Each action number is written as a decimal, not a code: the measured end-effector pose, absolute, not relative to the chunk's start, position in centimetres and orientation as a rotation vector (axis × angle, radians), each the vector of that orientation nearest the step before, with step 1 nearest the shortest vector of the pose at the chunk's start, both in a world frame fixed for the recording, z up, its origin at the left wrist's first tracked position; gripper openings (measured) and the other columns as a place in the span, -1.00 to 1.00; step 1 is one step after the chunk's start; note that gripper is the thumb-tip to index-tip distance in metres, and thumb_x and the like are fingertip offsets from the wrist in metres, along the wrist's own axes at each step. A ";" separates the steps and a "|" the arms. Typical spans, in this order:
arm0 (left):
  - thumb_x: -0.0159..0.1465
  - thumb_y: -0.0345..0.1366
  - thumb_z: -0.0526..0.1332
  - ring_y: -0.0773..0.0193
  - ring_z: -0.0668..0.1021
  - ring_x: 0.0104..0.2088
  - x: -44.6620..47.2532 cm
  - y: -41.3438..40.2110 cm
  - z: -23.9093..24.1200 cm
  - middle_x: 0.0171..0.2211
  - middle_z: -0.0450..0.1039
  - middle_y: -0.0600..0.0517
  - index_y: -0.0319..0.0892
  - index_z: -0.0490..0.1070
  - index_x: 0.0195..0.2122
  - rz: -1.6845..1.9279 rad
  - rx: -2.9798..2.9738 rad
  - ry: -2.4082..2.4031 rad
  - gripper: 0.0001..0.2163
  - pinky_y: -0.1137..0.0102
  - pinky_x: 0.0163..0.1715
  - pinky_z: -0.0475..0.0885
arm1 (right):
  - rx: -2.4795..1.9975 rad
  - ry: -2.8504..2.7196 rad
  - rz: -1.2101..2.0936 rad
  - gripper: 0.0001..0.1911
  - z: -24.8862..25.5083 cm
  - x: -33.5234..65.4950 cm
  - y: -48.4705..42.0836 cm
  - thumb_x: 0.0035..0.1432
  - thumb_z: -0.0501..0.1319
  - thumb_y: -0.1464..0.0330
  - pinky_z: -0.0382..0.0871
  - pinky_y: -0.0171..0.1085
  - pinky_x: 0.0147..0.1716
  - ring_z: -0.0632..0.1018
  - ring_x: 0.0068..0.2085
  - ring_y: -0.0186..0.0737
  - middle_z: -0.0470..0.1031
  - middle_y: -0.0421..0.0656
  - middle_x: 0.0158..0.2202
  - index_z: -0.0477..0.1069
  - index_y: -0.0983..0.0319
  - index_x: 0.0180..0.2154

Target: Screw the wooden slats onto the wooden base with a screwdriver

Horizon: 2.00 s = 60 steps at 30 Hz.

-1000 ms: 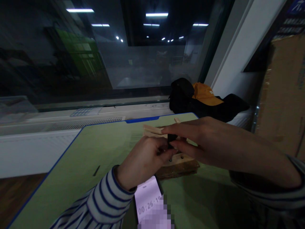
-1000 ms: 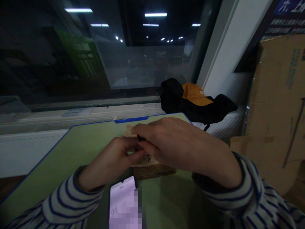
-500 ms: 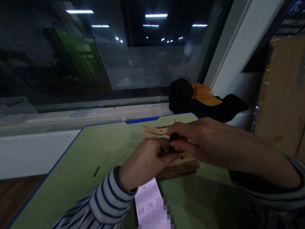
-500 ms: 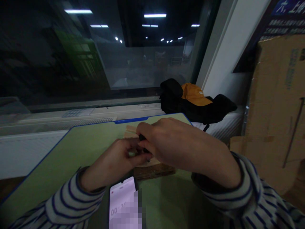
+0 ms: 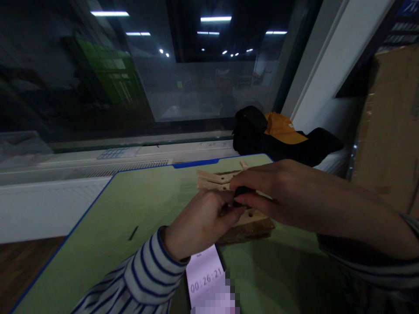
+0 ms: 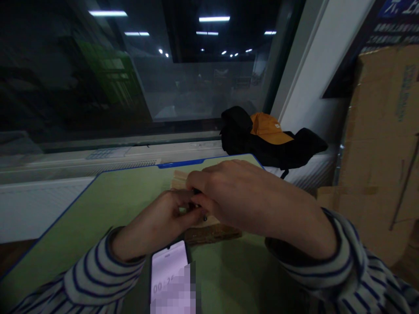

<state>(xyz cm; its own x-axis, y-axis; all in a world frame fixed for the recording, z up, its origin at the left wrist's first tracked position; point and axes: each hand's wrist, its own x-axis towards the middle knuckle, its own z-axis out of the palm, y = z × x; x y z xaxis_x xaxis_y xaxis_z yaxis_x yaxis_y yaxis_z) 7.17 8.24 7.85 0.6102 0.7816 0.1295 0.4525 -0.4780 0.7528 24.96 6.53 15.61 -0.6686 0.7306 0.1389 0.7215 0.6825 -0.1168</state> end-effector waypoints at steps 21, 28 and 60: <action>0.26 -0.33 0.12 0.24 0.54 -0.37 7.2 8.1 8.0 -0.37 0.56 0.02 -0.19 0.53 -0.27 0.585 2.109 1.015 -0.82 0.41 -0.44 0.36 | -1.170 -2.687 0.069 -0.84 15.4 25.0 6.9 0.25 0.14 0.32 0.25 -0.33 -0.44 0.53 -0.40 -0.30 0.54 -0.20 -0.39 0.47 0.20 -0.22; 0.23 -0.21 0.22 0.26 0.54 -0.38 7.3 8.3 7.8 -0.37 0.57 0.04 -0.19 0.54 -0.30 0.692 2.002 0.994 -0.82 0.41 -0.41 0.37 | -1.194 -2.675 0.033 -0.86 15.3 25.0 7.0 0.25 0.13 0.33 0.20 -0.35 -0.49 0.48 -0.46 -0.34 0.49 -0.22 -0.45 0.44 0.22 -0.29; 0.26 -0.32 0.16 0.25 0.54 -0.37 6.9 8.3 8.0 -0.36 0.56 0.02 -0.20 0.54 -0.28 0.633 2.096 0.997 -0.84 0.41 -0.39 0.38 | -1.115 -2.695 0.135 -0.87 15.5 25.2 6.7 0.23 0.13 0.42 0.28 -0.33 -0.37 0.52 -0.33 -0.33 0.53 -0.25 -0.32 0.45 0.18 -0.22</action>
